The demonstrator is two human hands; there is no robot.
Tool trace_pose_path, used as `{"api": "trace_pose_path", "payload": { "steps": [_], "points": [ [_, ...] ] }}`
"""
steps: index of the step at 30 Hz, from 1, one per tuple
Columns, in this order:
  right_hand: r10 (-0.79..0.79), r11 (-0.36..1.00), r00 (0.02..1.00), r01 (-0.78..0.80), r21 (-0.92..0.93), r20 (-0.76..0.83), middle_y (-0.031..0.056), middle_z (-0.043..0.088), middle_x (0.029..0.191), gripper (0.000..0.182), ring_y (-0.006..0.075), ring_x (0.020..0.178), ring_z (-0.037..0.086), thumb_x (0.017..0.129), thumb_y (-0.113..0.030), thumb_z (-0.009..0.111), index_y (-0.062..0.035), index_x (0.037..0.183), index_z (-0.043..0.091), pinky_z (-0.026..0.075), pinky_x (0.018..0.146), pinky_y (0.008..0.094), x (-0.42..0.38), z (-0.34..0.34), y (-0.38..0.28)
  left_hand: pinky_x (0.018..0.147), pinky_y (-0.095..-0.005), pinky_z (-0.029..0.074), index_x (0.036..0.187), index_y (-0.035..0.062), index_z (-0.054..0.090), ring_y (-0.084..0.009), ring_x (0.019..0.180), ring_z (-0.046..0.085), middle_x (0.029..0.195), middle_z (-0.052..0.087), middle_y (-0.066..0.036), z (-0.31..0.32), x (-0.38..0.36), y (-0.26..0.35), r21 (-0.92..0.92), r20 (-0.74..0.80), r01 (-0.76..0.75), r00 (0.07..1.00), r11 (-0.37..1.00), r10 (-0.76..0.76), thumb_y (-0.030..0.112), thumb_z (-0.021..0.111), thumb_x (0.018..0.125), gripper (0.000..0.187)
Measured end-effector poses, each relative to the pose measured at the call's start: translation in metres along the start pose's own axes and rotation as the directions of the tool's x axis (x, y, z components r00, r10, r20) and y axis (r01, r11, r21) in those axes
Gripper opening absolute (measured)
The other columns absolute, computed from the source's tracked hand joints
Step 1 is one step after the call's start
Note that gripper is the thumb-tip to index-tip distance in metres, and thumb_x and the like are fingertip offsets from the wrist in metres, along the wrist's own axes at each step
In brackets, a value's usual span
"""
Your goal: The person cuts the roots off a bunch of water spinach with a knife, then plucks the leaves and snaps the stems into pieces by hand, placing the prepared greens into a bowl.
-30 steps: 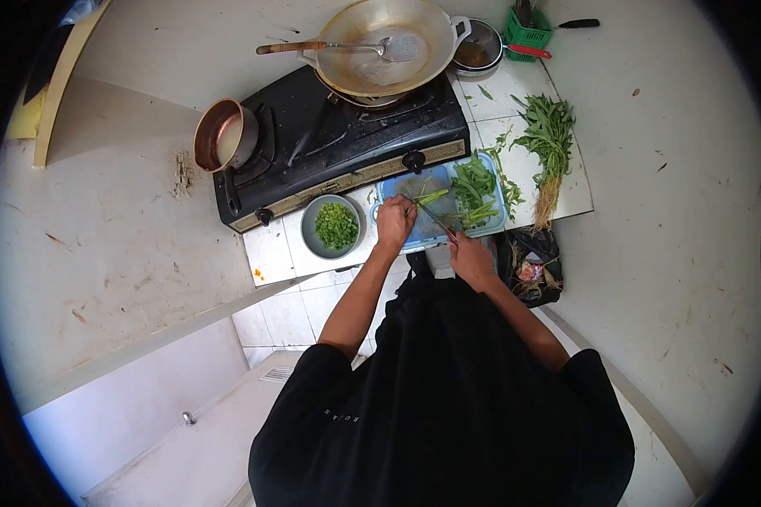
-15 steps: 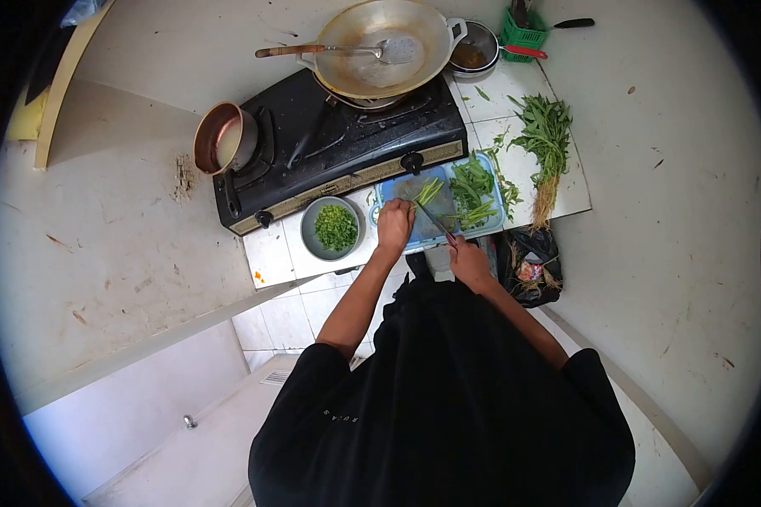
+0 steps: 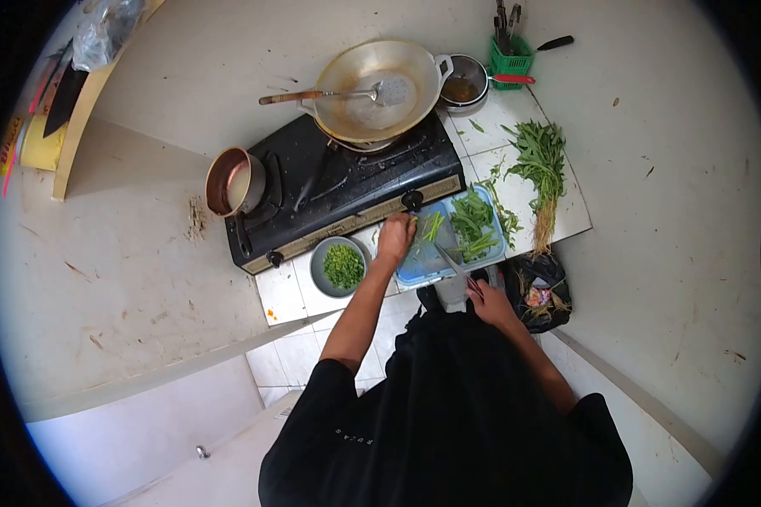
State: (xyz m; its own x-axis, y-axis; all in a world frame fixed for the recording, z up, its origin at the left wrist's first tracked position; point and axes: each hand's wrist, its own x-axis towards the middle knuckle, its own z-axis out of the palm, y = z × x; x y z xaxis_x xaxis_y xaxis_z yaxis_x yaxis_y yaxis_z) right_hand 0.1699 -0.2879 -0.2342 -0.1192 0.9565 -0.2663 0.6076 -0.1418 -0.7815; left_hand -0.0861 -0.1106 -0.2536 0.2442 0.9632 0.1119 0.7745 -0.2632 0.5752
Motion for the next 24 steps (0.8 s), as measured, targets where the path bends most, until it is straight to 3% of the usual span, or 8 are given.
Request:
{"api": "trace_pose_path", "payload": {
  "steps": [2,6,8,9,14,17,19,24],
  "points": [
    [0.008,1.000,1.000,-0.008,0.010,0.010,0.0279,0.064,0.081,0.028,0.0502,0.082,0.061,0.095,-0.030,0.056,-0.0033,0.103,0.054,0.047,0.069,0.0577,0.000,-0.001,0.000,0.084,-0.0466,0.050,0.099,0.0002,0.067,-0.0386,0.094,0.062,0.097,0.065,-0.022,0.006,0.002,-0.003,0.058,0.053,-0.002,0.999,0.998,-0.001,0.015,0.064,0.087,0.019],
    [0.065,0.998,0.997,-0.064,0.014,-0.041,0.0278,0.062,0.082,0.031,0.0490,0.085,0.060,0.097,-0.033,0.056,-0.0023,0.098,0.054,0.047,0.070,0.0541,-0.006,-0.013,0.000,0.082,-0.0454,0.050,0.096,0.0000,0.069,-0.0371,0.092,0.063,0.095,0.064,-0.021,0.006,-0.001,0.022,0.113,-0.053,0.016,0.999,0.993,-0.010,0.017,0.064,0.089,0.019],
    [0.048,0.999,0.996,-0.046,0.028,-0.080,0.0274,0.062,0.082,0.031,0.0486,0.085,0.060,0.097,-0.033,0.056,-0.0023,0.099,0.055,0.047,0.069,0.0536,-0.006,-0.015,0.002,0.082,-0.0447,0.050,0.095,-0.0007,0.069,-0.0373,0.090,0.062,0.092,0.064,-0.020,0.004,-0.004,0.040,0.162,-0.202,-0.009,0.978,0.987,0.042,0.018,0.063,0.090,0.020],
    [0.071,0.997,0.993,-0.067,0.039,-0.089,0.0269,0.063,0.082,0.030,0.0483,0.085,0.060,0.097,-0.032,0.056,-0.0022,0.099,0.055,0.047,0.069,0.0531,-0.006,-0.016,0.002,0.083,-0.0440,0.049,0.097,-0.0012,0.069,-0.0375,0.091,0.060,0.092,0.064,-0.019,0.008,-0.007,0.041,0.080,-0.146,-0.007,0.989,0.997,0.019,0.021,0.064,0.091,0.024],
    [0.083,0.996,0.989,-0.077,0.049,-0.119,0.0263,0.063,0.083,0.029,0.0476,0.084,0.061,0.097,-0.031,0.057,-0.0023,0.099,0.056,0.048,0.068,0.0512,-0.006,-0.020,0.000,0.085,-0.0442,0.049,0.105,-0.0016,0.064,-0.0372,0.099,0.057,0.104,0.060,-0.021,0.040,-0.020,0.067,0.120,-0.084,0.090,0.993,0.989,-0.080,0.026,0.066,0.089,0.032],
    [0.084,0.996,0.993,-0.083,0.024,-0.079,0.0294,0.063,0.083,0.027,0.0517,0.084,0.060,0.095,-0.029,0.056,-0.0028,0.101,0.052,0.045,0.071,0.0575,-0.005,-0.021,0.005,0.086,-0.0450,0.049,0.109,-0.0012,0.061,-0.0385,0.100,0.056,0.108,0.057,-0.021,0.060,-0.024,0.065,0.197,-0.137,0.090,0.989,0.976,-0.063,0.022,0.062,0.090,0.029],
    [0.088,0.996,0.986,-0.089,-0.002,-0.139,0.0261,0.063,0.083,0.028,0.0473,0.083,0.061,0.097,-0.030,0.057,-0.0029,0.101,0.057,0.048,0.068,0.0502,-0.007,-0.018,0.007,0.092,-0.0462,0.047,0.117,-0.0011,0.057,-0.0408,0.105,0.055,0.113,0.054,-0.024,0.064,-0.024,0.064,0.155,-0.025,0.134,0.991,0.979,-0.132,0.014,0.062,0.089,0.032],
    [0.109,0.993,0.985,-0.103,0.054,-0.133,0.0243,0.064,0.080,0.028,0.0474,0.081,0.062,0.097,-0.031,0.058,-0.0027,0.102,0.057,0.048,0.068,0.0505,-0.009,-0.024,0.012,0.092,-0.0469,0.047,0.114,0.0001,0.058,-0.0410,0.105,0.055,0.113,0.055,-0.025,0.060,-0.023,0.063,0.101,-0.047,0.199,0.980,0.975,-0.195,0.010,0.059,0.089,0.027]
  ]
}}
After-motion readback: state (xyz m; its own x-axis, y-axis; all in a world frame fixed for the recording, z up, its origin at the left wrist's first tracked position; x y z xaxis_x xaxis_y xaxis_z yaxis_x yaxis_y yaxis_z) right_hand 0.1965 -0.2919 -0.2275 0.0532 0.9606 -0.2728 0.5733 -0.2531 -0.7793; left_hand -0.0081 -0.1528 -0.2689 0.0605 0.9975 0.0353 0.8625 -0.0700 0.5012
